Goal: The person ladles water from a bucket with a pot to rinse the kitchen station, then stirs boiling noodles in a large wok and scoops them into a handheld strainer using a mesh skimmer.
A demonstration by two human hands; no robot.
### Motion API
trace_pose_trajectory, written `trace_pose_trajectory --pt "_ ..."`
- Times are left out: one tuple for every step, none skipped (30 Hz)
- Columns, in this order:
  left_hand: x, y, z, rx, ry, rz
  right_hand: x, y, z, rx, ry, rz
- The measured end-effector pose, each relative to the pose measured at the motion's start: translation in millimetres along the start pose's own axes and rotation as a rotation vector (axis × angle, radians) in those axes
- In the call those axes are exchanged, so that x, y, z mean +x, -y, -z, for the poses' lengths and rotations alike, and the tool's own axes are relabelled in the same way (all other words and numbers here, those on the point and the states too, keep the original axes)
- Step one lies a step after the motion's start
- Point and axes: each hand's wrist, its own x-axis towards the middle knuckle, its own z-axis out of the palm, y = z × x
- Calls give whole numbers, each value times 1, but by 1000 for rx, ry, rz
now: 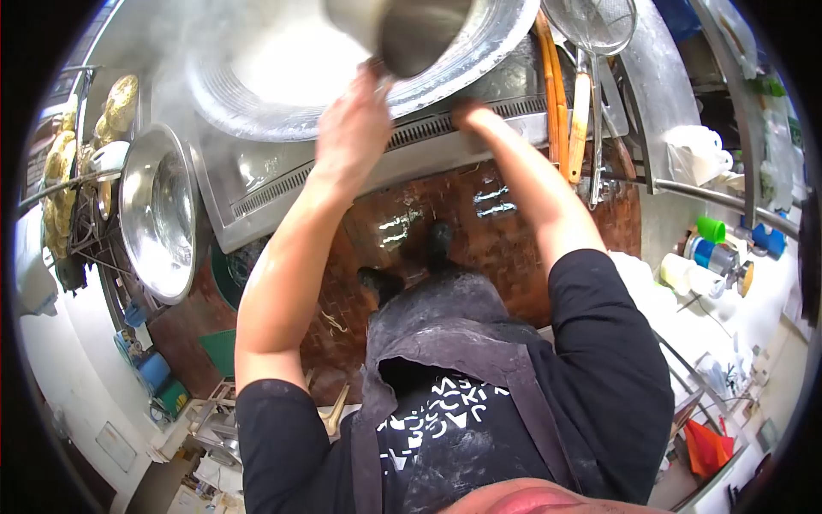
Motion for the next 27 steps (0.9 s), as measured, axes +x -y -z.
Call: trace_pose_trajectory --pt "-24 14 17 74 -58 -56 -49 52 52 -50 100 217" --pt "-43 34 30 -106 -62 179 -49 52 48 -51 76 172" --pt "-67 35 62 -128 -17 339 -42 46 45 -54 44 128" --pt "-101 75 66 -23 -126 328 -29 15 33 -88 -122 -11" --pt "-132 83 87 -35 -129 564 -14 -7 23 -124 -285 -145" --pt "-166 107 97 -22 -246 518 -32 9 44 -153 -209 -235" --pt "-197 128 104 -158 -343 549 -64 31 65 -182 -132 -334" --pt "-232 162 107 -82 -411 533 -62 55 43 -201 -220 -333" --pt "-259 174 113 -143 -469 717 -42 78 12 -157 -144 -260" --pt "-296 213 111 -63 -509 673 -34 118 -1 -160 -233 -72" --pt "-326 233 113 16 -509 826 -41 168 11 -143 13 3" --pt "-348 244 119 -33 -531 914 -32 194 -9 55 95 61" --pt "-370 251 125 -366 -595 1039 -57 210 9 125 83 159" --pt "-423 295 117 -294 -609 1101 -52 200 9 47 91 58" --pt "-462 313 115 -344 -646 1138 -46 174 5 -32 102 -45" --pt "-498 326 112 -395 -700 1214 -38 131 -4 -194 -35 -60" --pt "-535 339 110 -407 -695 1251 -46 103 10 -364 -19 -69" --pt "-573 356 105 -344 -658 1369 -55 76 25 -533 -1 -76" --pt "-594 354 105 -238 -620 1477 -59 62 24 -516 -62 -193" --pt "-624 363 99 -266 -630 1529 -29 41 -8 -552 -102 -144" --pt "-655 377 91 -295 -638 1578 -32 72 -3 -487 -63 -208" --pt "-675 389 82 -334 -642 1644 -28 122 -7 -320 -65 -261" --pt "-693 400 75 -371 -645 1710 -20 175 -19 -142 -67 -274" --pt "-703 406 70 -408 -649 1775 -17 232 -30 21 -28 -209" --pt "-704 407 68 -500 -674 1788 -27 288 -36 176 29 -96" --pt "-705 407 70 -587 -693 1800 -36 305 -60 112 -119 667" --pt "-707 411 72 -671 -713 1811 -78 356 -45 358 -128 458"
